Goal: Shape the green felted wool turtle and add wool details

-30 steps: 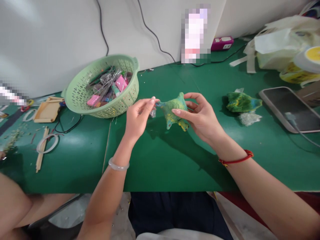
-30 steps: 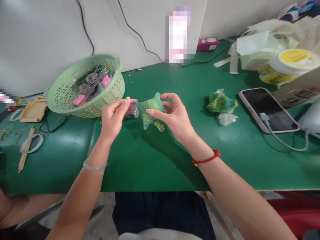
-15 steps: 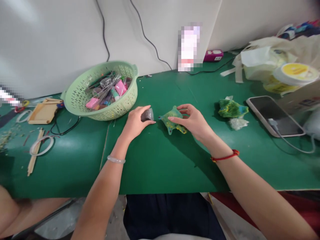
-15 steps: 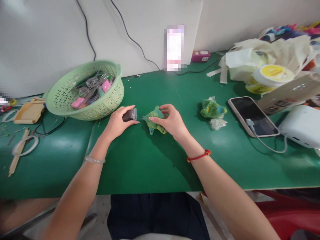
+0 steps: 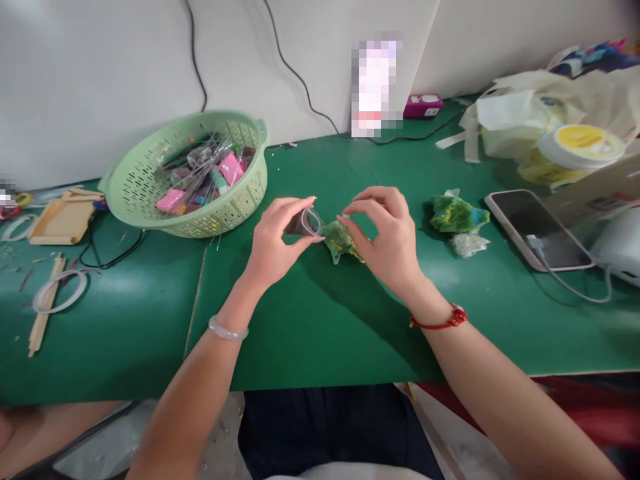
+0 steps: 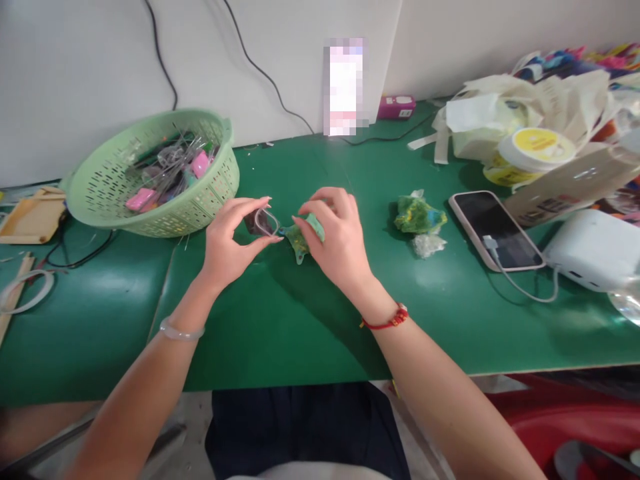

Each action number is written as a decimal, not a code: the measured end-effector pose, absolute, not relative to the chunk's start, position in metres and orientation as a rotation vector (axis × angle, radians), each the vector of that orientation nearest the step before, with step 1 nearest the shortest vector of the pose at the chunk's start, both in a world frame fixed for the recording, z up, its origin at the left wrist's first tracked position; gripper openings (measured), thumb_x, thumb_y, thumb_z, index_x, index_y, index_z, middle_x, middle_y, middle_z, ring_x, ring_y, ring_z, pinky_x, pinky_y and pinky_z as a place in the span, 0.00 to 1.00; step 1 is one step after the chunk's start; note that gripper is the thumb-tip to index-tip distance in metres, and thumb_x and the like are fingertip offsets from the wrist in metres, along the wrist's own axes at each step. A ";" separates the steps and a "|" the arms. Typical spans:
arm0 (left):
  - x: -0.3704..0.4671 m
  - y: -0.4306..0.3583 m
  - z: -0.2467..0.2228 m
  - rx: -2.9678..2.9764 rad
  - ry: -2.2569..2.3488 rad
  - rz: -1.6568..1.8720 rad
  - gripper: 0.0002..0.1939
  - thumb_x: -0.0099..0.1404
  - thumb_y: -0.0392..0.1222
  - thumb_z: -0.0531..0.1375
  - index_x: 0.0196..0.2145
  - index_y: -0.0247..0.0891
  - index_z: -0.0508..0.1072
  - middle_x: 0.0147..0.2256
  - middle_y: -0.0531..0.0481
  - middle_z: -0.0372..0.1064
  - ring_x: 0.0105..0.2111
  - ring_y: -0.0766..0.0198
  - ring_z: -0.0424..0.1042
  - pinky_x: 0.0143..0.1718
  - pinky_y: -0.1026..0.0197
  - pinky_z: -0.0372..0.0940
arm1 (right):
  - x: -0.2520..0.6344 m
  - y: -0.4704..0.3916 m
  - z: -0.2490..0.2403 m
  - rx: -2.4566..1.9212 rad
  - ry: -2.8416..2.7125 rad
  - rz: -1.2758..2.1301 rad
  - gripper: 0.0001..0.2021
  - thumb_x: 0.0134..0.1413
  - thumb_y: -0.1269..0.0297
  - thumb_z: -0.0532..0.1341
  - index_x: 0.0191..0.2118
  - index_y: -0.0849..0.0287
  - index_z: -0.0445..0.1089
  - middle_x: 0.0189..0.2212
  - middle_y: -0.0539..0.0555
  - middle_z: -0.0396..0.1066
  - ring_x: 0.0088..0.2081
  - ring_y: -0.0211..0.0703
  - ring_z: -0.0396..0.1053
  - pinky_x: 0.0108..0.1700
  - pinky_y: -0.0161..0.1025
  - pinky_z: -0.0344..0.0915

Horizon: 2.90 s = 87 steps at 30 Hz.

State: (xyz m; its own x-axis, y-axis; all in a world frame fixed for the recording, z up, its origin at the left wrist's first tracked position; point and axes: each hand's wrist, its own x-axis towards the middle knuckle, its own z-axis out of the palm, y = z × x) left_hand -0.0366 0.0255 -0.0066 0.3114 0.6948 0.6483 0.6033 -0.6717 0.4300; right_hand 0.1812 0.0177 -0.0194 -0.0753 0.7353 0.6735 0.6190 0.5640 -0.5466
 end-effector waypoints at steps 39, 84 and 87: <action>-0.017 0.010 -0.010 2.718 1.395 1.301 0.18 0.71 0.41 0.63 0.58 0.45 0.77 0.48 0.45 0.79 0.49 0.55 0.78 0.53 0.52 0.70 | 0.163 0.007 -0.013 -0.974 -1.679 0.453 0.06 0.62 0.68 0.65 0.36 0.53 0.80 0.45 0.56 0.75 0.39 0.45 0.73 0.46 0.50 0.76; -0.016 0.012 0.008 1.628 1.049 1.158 0.16 0.63 0.56 0.72 0.33 0.39 0.84 0.33 0.47 0.82 0.34 0.61 0.79 0.39 0.59 0.73 | 0.172 0.017 -0.005 -1.087 -1.396 1.118 0.26 0.39 0.43 0.79 0.35 0.57 0.73 0.34 0.51 0.74 0.30 0.36 0.68 0.32 0.38 0.69; -0.020 0.013 0.011 1.639 0.994 1.116 0.17 0.63 0.57 0.72 0.33 0.40 0.84 0.32 0.47 0.82 0.32 0.62 0.78 0.38 0.60 0.72 | 0.176 0.019 -0.004 -1.085 -1.448 1.113 0.27 0.39 0.41 0.78 0.35 0.57 0.73 0.34 0.52 0.74 0.30 0.38 0.69 0.33 0.39 0.69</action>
